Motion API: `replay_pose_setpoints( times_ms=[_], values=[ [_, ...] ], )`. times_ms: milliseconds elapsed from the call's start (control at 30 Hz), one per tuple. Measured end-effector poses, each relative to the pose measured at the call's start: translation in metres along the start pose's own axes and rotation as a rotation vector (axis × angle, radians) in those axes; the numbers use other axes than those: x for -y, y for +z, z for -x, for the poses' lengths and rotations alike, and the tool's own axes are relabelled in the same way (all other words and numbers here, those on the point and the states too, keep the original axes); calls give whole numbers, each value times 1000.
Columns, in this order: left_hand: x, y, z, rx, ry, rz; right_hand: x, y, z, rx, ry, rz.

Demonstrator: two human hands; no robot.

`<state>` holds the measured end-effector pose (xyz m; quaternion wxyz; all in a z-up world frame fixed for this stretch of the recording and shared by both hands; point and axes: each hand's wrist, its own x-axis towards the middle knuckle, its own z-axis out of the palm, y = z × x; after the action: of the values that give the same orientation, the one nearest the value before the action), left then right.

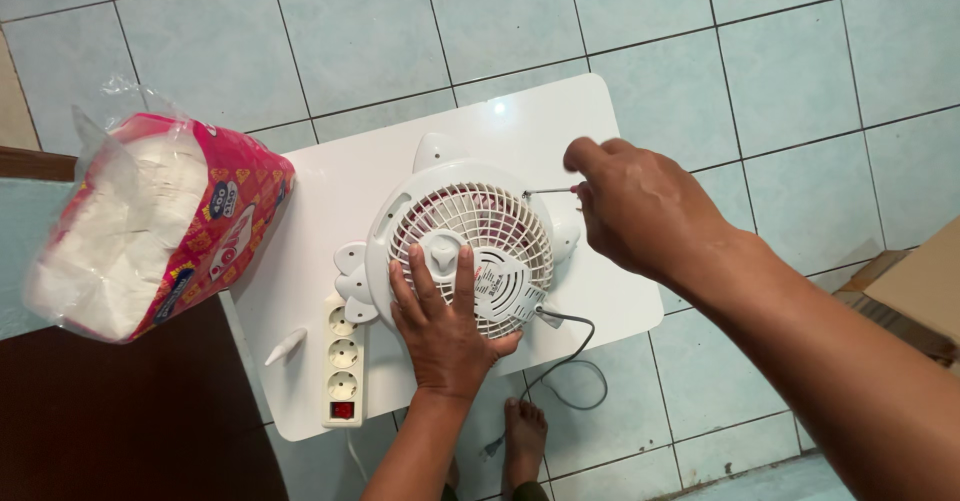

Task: The person uses a screwdriver to tighten screws on the base of a white electric fan. They systematically work around the fan's mounting points, securing the unit to a white table surface.

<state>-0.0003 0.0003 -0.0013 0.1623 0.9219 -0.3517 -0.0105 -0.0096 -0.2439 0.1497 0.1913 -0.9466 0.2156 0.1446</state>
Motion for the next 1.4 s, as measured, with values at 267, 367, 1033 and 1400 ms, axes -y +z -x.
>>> replay_pose_setpoints(
  times_ms=[267,367,1033,1400],
  values=[
    [3,0,1,-1,-4,0,3,0,3,57,199,-43],
    [1,1,1,11,-7,4,0,-2,6,37,141,-81],
    [1,-1,1,16,-8,2,-5,5,10,-132,53,-197],
    [1,-1,1,18,-11,4,-4,-7,14,-130,-22,-164]
  ],
)
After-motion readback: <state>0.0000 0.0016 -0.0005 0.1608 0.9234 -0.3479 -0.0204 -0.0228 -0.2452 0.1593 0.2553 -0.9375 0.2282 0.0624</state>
